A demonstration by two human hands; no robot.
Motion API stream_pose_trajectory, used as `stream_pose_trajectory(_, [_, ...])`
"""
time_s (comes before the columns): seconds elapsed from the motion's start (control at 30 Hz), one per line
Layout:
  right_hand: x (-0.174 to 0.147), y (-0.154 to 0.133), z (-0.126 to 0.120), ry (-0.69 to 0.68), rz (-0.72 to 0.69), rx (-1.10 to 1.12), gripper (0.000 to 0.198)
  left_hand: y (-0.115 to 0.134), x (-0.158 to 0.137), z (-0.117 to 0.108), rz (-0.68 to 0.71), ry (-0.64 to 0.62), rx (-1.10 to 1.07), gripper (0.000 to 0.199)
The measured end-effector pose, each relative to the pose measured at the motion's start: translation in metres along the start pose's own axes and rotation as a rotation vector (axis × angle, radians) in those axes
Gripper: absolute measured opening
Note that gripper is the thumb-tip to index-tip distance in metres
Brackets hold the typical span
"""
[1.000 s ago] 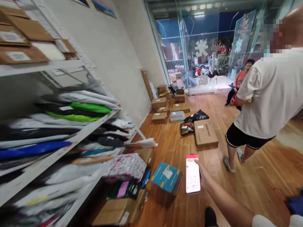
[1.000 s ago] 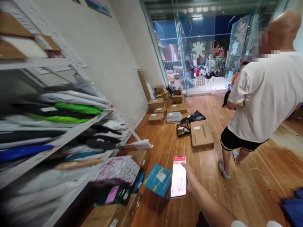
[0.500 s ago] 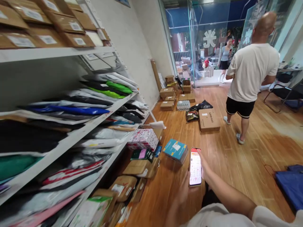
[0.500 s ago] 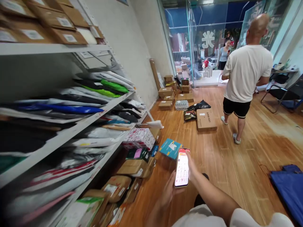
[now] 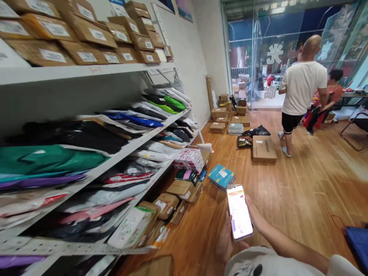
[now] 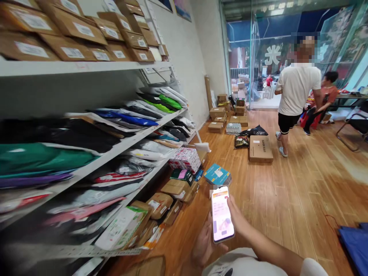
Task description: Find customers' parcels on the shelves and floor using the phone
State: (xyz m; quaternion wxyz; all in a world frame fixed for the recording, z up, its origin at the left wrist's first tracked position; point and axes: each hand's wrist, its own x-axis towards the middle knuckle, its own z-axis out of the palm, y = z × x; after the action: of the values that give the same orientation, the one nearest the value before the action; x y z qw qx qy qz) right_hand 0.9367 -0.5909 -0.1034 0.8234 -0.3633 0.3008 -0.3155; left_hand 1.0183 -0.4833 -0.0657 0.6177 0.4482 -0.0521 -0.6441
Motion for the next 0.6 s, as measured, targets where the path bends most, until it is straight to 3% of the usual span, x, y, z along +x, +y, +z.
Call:
stream_pose_trajectory(0.13, [-0.021,-0.02,-0.007,-0.079,-0.064,-0.112,0.062,-0.007,0.005,0.014,0.059,0.095,-0.113,0.099])
stream_pose_trajectory(0.33, [-0.041,-0.038,-0.015,-0.097,-0.045,-0.106,0.071,-0.01,0.0,0.026,0.17,0.065,-0.068,0.081])
stream_pose_trajectory(0.6, [-0.041,-0.054,-0.024,-0.209,-0.11,-0.158,0.074,-0.008,-0.004,0.046,0.209,0.025,-0.002,0.094])
